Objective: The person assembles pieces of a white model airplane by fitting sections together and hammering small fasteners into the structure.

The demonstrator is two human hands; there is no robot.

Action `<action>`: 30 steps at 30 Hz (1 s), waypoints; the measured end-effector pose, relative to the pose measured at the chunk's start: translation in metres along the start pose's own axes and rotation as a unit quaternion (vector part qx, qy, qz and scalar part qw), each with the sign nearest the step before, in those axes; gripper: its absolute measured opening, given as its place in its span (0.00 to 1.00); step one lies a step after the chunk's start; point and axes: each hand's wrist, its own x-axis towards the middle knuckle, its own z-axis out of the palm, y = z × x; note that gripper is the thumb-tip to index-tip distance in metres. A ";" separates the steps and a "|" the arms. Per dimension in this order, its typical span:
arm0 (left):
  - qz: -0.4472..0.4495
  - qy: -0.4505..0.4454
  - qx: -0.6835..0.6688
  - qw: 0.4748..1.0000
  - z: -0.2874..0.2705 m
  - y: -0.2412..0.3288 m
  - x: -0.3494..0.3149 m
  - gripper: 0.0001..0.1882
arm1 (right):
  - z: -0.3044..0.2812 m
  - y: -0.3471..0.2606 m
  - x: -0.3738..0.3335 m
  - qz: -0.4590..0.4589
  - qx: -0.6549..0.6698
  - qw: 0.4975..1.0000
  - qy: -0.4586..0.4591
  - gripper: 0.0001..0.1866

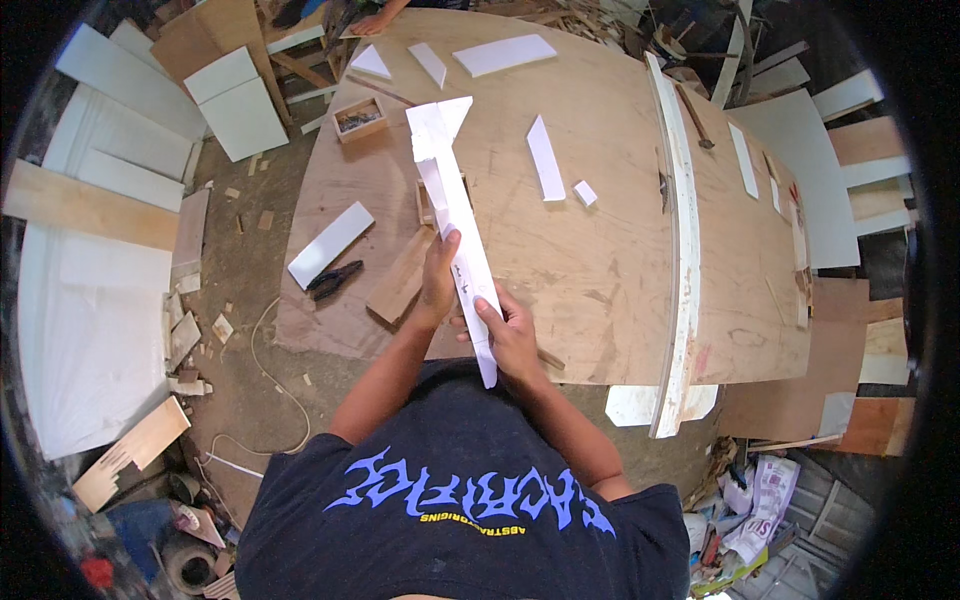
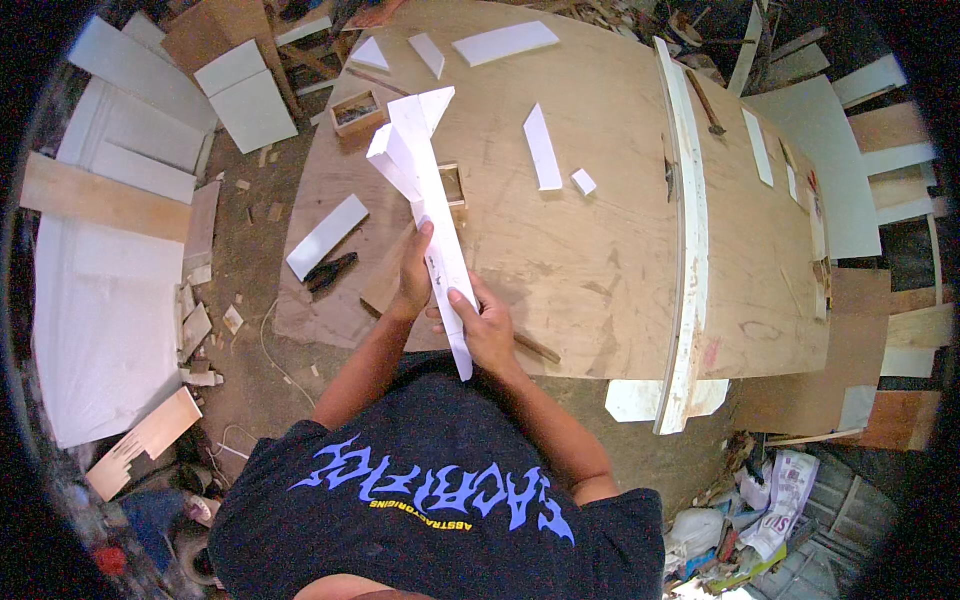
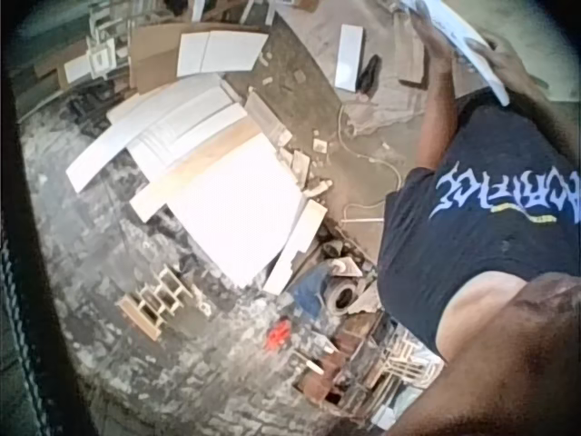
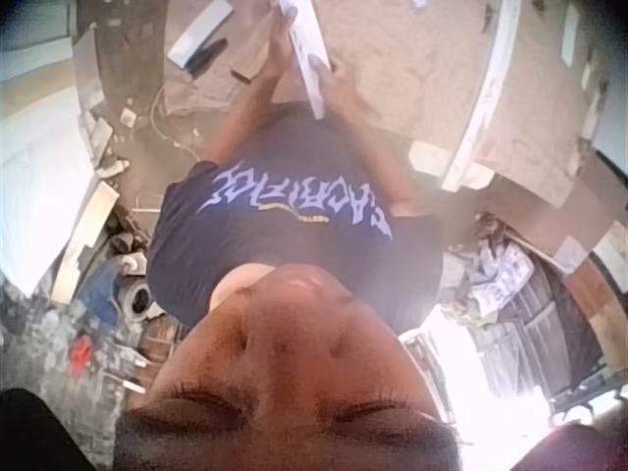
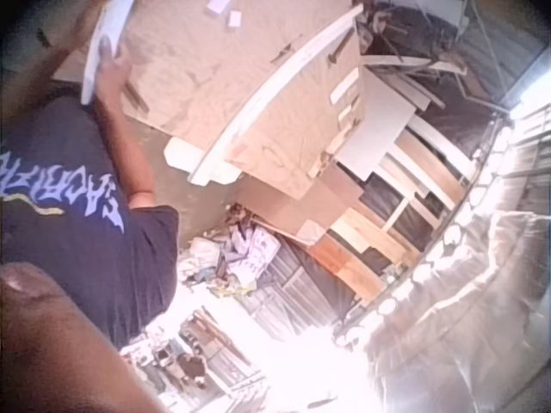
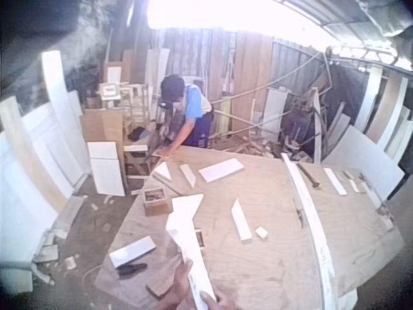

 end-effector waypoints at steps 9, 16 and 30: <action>0.007 0.010 0.033 0.999 0.008 0.016 -0.007 0.30 | -0.012 0.008 -0.003 0.019 -0.044 0.999 0.003 0.25; 0.012 -0.013 0.001 1.000 0.004 0.012 -0.010 0.28 | -0.124 0.060 -0.005 -0.154 -0.471 0.856 0.149 0.24; -0.014 -0.049 -0.010 0.999 0.016 0.018 -0.017 0.22 | -0.210 0.121 -0.037 -0.155 -0.554 0.793 0.197 0.14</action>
